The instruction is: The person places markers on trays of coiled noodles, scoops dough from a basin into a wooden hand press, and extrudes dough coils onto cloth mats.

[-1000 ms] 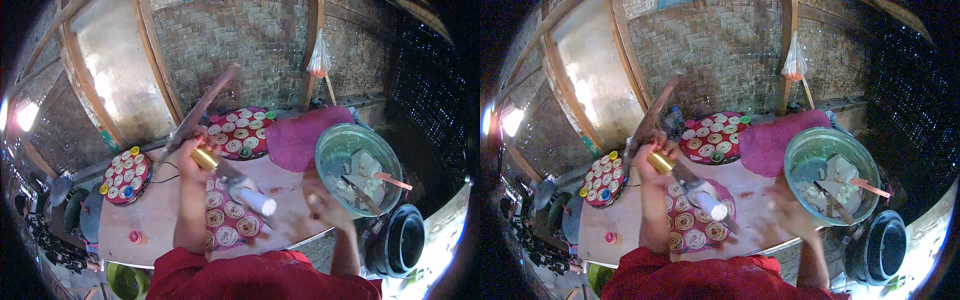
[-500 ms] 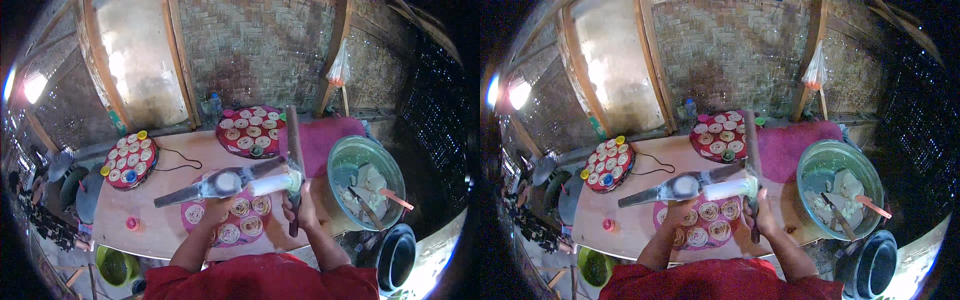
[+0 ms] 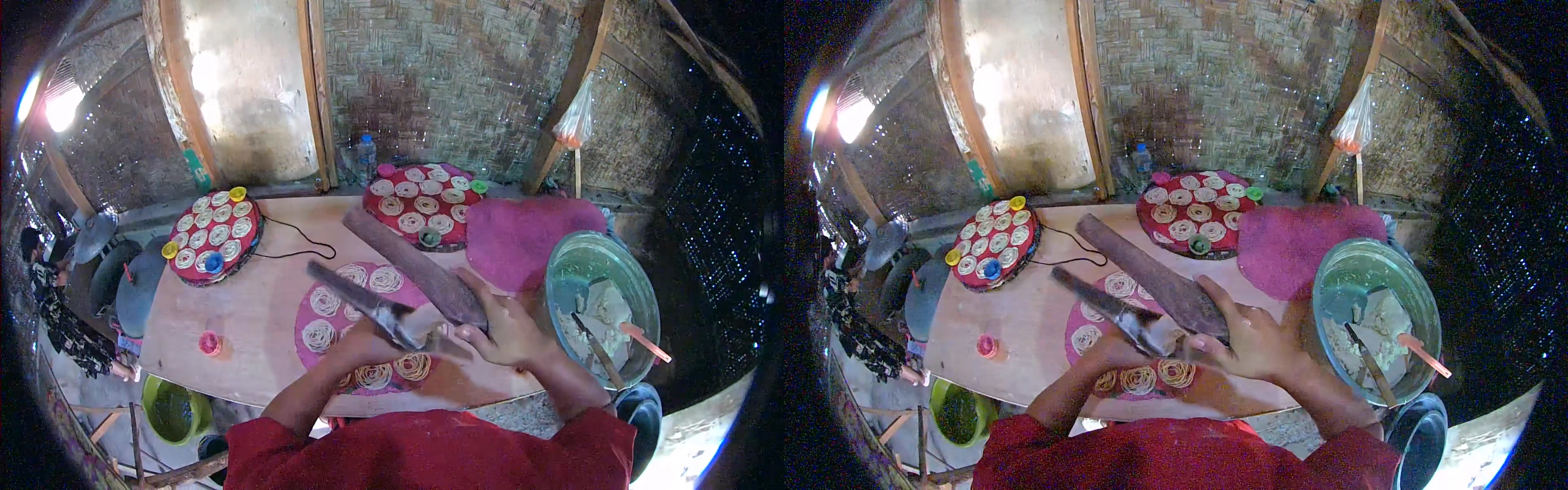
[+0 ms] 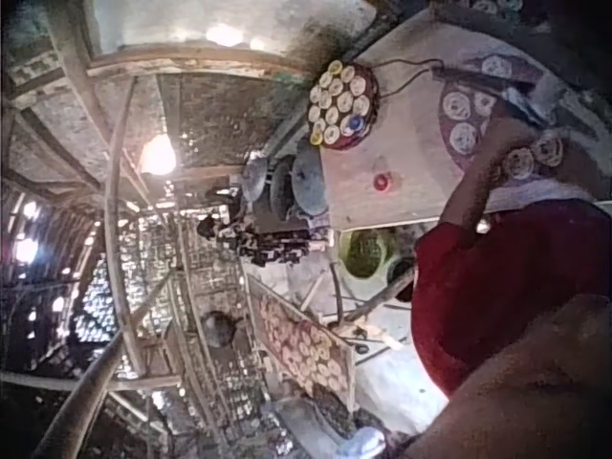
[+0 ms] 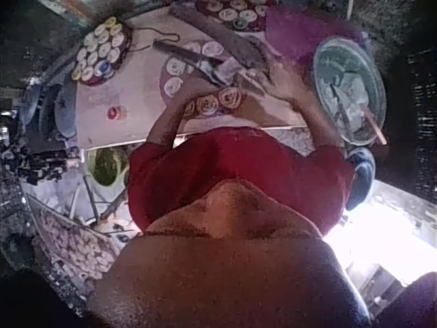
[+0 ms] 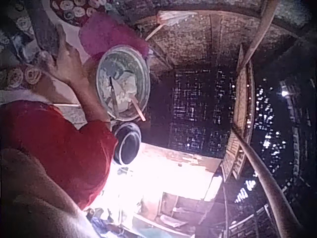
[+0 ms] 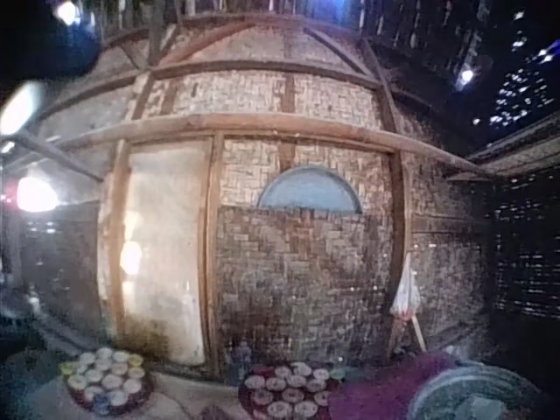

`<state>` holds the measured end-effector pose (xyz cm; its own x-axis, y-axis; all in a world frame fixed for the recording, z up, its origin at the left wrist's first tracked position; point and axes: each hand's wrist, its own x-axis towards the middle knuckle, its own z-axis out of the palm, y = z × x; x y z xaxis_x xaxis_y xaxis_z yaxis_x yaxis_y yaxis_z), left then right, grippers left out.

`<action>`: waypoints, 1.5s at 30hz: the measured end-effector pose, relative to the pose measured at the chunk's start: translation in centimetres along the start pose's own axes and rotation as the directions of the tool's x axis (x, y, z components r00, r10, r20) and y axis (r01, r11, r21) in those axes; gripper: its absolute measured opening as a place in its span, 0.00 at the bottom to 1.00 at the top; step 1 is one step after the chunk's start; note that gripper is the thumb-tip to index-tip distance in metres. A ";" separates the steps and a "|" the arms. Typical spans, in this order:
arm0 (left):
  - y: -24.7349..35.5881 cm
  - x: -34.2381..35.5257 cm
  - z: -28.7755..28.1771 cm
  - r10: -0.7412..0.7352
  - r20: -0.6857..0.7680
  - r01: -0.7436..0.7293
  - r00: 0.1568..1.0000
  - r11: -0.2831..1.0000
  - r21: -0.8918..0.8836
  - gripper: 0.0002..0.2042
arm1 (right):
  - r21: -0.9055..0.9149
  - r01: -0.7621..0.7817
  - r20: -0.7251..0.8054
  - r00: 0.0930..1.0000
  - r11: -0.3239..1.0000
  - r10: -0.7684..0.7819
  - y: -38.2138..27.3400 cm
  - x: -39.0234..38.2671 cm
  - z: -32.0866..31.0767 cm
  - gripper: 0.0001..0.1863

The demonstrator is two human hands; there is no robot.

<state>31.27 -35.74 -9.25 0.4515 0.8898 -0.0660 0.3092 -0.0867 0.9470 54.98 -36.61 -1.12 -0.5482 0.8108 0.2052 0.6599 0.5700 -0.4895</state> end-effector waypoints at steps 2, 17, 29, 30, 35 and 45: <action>-1.4 0.4 0.6 0.015 0.079 -0.027 0.997 0.990 0.142 0.28 | 0.016 0.028 0.033 0.999 0.999 -0.028 -0.2 0.0 0.2 0.40; -0.9 8.0 -5.2 0.143 -0.238 -0.269 0.961 0.696 -0.666 0.33 | 0.445 -0.600 0.593 0.754 0.665 0.284 5.5 -2.5 4.0 0.53; 3.2 13.0 -6.1 -0.016 -0.609 -0.442 0.793 0.671 -0.595 0.41 | 0.596 -0.405 0.349 0.908 0.693 0.230 7.8 1.1 3.4 0.41; 4.0 13.1 -6.5 -0.036 -0.567 -0.403 0.823 0.667 -0.627 0.44 | 0.614 -0.490 0.450 0.861 0.618 0.236 8.9 1.2 3.6 0.39; -1.6 18.6 -7.2 -0.175 -0.545 -0.255 0.820 0.741 -0.621 0.17 | 0.693 -0.657 0.652 0.747 0.297 0.131 11.9 2.4 4.5 0.35; -8.1 22.9 -5.6 -0.488 -0.426 -0.098 0.762 0.563 -0.820 0.15 | 0.555 -0.733 0.636 0.679 0.394 0.367 13.1 4.2 5.9 0.31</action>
<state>34.41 -12.13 -16.69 -0.1639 0.9110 -0.3784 -0.5567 0.2312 0.7979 58.35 -26.53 -11.65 -0.4566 0.6751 -0.5794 0.3763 -0.4437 -0.8134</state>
